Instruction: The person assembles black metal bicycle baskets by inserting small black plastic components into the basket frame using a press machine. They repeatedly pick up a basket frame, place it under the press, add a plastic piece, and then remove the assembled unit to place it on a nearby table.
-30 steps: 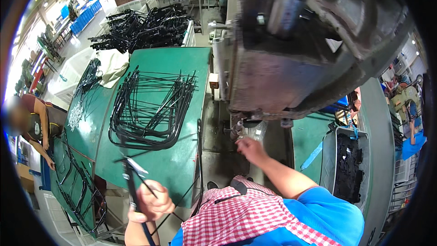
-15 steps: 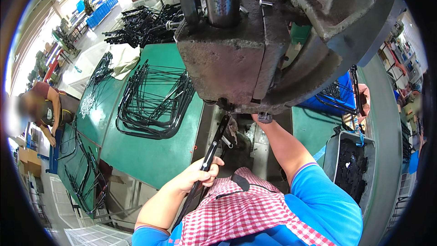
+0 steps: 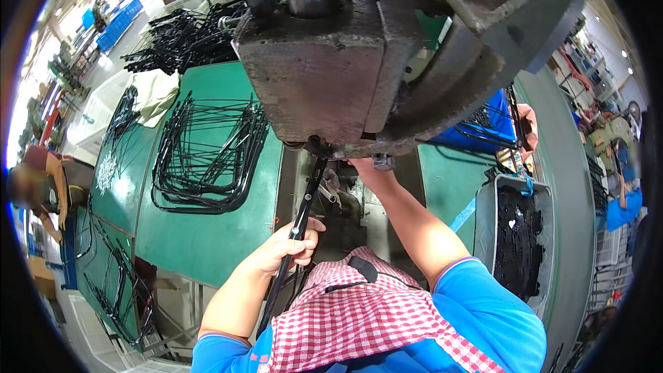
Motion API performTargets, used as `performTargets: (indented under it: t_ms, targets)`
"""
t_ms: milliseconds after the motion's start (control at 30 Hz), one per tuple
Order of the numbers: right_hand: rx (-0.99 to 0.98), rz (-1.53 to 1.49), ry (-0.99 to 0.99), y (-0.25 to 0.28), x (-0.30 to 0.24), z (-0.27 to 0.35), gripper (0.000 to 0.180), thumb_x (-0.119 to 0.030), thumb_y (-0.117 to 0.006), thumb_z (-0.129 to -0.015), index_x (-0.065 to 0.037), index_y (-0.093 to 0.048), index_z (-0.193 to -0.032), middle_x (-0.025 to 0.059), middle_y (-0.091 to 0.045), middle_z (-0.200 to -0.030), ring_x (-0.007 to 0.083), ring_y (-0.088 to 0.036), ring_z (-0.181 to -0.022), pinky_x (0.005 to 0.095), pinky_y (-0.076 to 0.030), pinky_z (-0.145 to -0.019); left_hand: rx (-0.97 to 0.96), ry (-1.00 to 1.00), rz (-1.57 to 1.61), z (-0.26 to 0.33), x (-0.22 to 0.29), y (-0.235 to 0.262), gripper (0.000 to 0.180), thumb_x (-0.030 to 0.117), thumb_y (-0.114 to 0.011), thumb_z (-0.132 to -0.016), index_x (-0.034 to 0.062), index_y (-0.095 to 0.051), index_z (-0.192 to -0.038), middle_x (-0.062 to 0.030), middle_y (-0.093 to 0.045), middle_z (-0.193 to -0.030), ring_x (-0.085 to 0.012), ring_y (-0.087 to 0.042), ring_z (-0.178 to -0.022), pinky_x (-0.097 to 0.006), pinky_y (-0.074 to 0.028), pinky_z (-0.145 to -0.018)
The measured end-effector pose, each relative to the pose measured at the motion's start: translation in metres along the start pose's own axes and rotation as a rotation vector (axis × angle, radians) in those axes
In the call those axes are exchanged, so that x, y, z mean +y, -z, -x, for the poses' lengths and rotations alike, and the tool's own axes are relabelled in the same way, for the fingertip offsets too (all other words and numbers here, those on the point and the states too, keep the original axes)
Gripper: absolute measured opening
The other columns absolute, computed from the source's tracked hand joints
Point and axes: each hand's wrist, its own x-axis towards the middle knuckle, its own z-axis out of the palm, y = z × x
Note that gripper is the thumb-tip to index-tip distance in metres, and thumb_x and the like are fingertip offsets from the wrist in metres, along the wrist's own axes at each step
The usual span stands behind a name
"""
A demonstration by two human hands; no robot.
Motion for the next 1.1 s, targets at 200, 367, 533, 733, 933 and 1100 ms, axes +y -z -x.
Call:
performTargets:
  t_ms: [200,367,533,733,933,1100]
  targets:
    - [0.077,-0.393,-0.146,-0.025,-0.067,0.011,0.007,0.000,-0.062,-0.087,0.000,-0.060,-0.093,0.0047,-0.065,-0.087,0.0147,-0.062,-0.076,0.0280,-0.050,-0.069,0.078,0.052,-0.068,-0.006,-0.011,0.016,0.065,0.030,-0.077,-0.070,0.0010,-0.046,-0.119,0.0012,-0.040,-0.076,-0.0080,-0.033,-0.056,-0.024,-0.029,-0.052]
    - [0.008,-0.186,-0.203,-0.038,-0.080,0.010,0.009,-0.011,-0.060,-0.089,-0.002,-0.062,-0.092,0.0038,-0.065,-0.083,0.0116,-0.060,-0.072,0.0265,-0.047,-0.063,0.066,-0.009,-0.070,-0.008,-0.025,0.034,0.063,0.033,-0.073,-0.074,0.0034,-0.045,-0.121,-0.0018,-0.048,-0.084,-0.0108,-0.042,-0.063,-0.027,-0.036,-0.059]
    - [0.053,0.757,0.319,-0.039,-0.072,0.007,0.022,-0.024,-0.058,-0.087,-0.005,-0.061,-0.097,0.0141,-0.064,-0.093,0.0295,-0.062,-0.085,0.0406,-0.049,-0.076,0.079,0.043,-0.037,0.015,-0.037,0.039,0.071,0.034,-0.073,-0.075,0.0036,-0.039,-0.129,-0.0092,-0.054,-0.108,-0.0215,-0.057,-0.096,-0.034,-0.045,-0.087]
    - [0.146,0.333,-0.059,-0.001,-0.091,0.028,0.049,-0.020,-0.066,-0.083,-0.002,-0.043,-0.123,0.0228,-0.044,-0.118,0.0381,-0.056,-0.092,0.0418,-0.049,-0.080,0.234,0.005,-0.289,0.043,-0.035,0.025,0.090,0.043,-0.072,-0.068,0.0000,-0.031,-0.136,-0.0093,-0.051,-0.102,-0.0187,-0.054,-0.086,-0.031,-0.043,-0.079]
    - [0.742,0.494,-0.229,0.165,-0.070,0.122,0.053,-0.005,-0.064,-0.075,-0.001,-0.048,-0.126,0.0182,-0.045,-0.117,0.0211,-0.057,-0.085,0.0332,-0.049,-0.081,0.221,0.041,-0.273,0.036,-0.024,0.006,0.081,0.042,-0.070,-0.068,0.0051,-0.037,-0.132,-0.0060,-0.053,-0.092,-0.0181,-0.053,-0.078,-0.032,-0.042,-0.070]
    - [1.192,0.859,-0.436,0.326,-0.005,0.246,0.052,-0.013,-0.067,-0.072,-0.008,-0.052,-0.122,0.0202,-0.047,-0.124,0.0348,-0.048,-0.114,0.0416,-0.040,-0.098,0.314,0.116,-0.283,0.022,-0.027,-0.005,0.079,0.042,-0.070,-0.069,0.0059,-0.038,-0.131,-0.0057,-0.053,-0.092,-0.0182,-0.053,-0.078,-0.032,-0.042,-0.070]
